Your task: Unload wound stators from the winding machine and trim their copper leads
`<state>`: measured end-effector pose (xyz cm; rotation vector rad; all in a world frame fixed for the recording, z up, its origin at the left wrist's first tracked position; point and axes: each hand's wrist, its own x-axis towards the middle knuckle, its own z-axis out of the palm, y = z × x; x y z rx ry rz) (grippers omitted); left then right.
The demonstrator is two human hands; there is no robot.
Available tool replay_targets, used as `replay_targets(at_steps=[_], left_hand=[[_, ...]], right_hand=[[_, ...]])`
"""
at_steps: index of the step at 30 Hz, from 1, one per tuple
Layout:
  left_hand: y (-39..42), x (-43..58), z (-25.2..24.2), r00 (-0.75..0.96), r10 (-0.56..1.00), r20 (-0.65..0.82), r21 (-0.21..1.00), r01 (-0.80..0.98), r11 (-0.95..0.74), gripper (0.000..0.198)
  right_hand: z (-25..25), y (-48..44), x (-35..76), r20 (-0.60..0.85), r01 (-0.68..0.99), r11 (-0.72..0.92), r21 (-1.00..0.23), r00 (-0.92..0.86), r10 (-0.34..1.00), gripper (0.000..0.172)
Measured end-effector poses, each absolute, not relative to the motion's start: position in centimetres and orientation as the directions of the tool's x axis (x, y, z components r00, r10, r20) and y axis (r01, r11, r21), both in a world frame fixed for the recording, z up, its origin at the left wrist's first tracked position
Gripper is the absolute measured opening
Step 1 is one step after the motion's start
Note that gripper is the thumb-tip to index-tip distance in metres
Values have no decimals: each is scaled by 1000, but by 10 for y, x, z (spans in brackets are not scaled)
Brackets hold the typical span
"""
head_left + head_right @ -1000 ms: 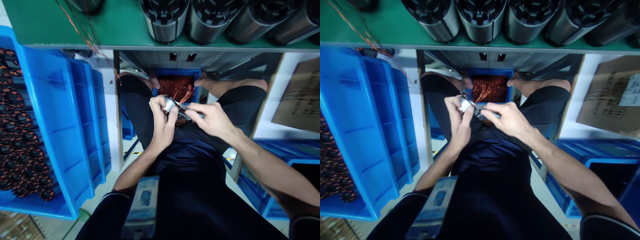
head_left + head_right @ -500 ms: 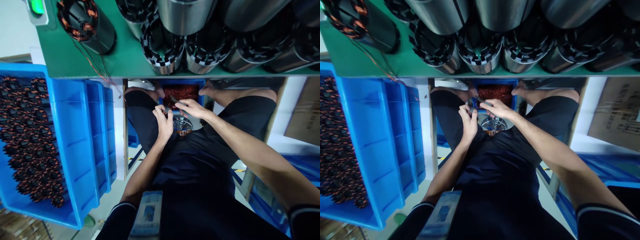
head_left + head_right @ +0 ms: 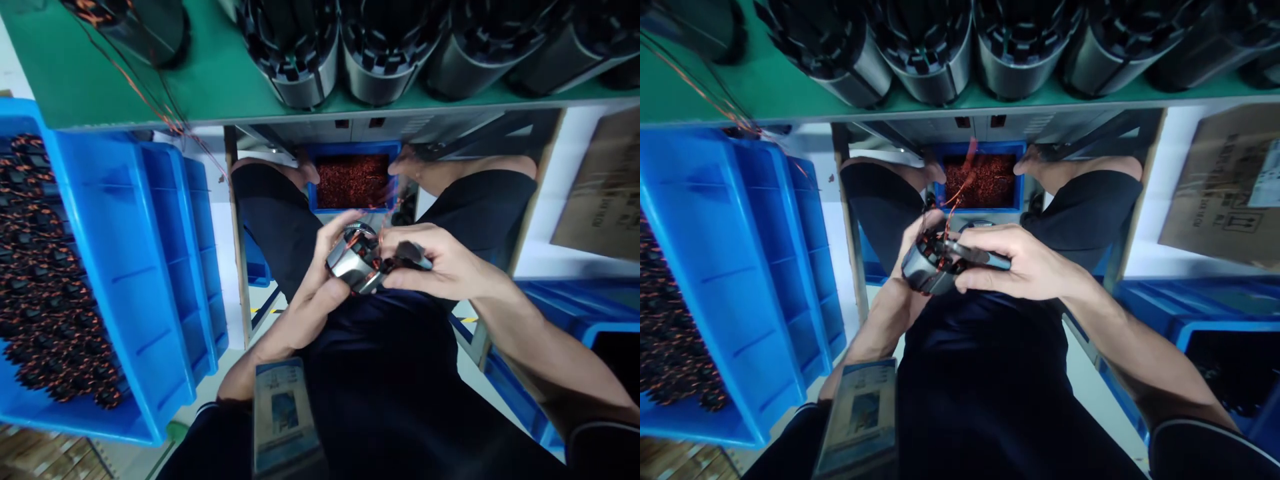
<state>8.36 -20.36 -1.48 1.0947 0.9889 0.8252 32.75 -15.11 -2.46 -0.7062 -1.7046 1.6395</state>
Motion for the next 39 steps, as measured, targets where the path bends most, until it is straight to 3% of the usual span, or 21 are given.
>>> replay_targets(at_steps=[3, 5, 9, 14, 18, 22, 25, 28, 31, 34, 39], left_hand=[[-210, 90, 1, 446, 835, -322, 854, -244, 460, 72], [-214, 92, 2, 438, 857, -271, 858, -293, 421, 73], [-220, 93, -5, 344, 929, -136, 950, -222, 221, 65], [-224, 94, -6, 295, 951, -96, 981, -131, 140, 59], [-224, 94, -7, 349, 935, -54, 987, -123, 103, 61], [-224, 96, -10, 320, 946, -50, 988, -120, 93, 60], [-225, 100, -10, 226, 974, -37, 991, -117, 65, 54], [-226, 103, -8, 161, 981, -106, 969, -205, 138, 50], [-228, 101, -8, 153, 975, -162, 937, -287, 201, 53], [-228, 96, -7, 144, 975, -170, 952, -231, 200, 57], [-226, 97, -5, 112, 991, -73, 987, -137, 88, 55]], right_hand=[[-5, -158, 332, 144, -6, 182, -983, -636, 758, 24], [4, -163, 332, 151, 32, 217, -976, -623, 768, 19], [13, -177, 328, 116, 96, 206, -974, -570, 814, 13], [12, -198, 314, 42, 60, 63, -996, -306, 951, 36], [11, -202, 303, 78, 31, 86, -996, -187, 979, 17], [14, -199, 296, 164, 86, 178, -980, -143, 976, 15], [19, -202, 296, 97, 135, 111, -985, -111, 989, 11], [23, -212, 308, -8, 237, 30, -971, -155, 988, 32], [25, -222, 326, 51, 392, 162, -906, -279, 959, 47], [25, -228, 337, 75, 477, 287, -830, -415, 907, 60], [28, -225, 331, 4, 533, 250, -808, -420, 908, 70]])
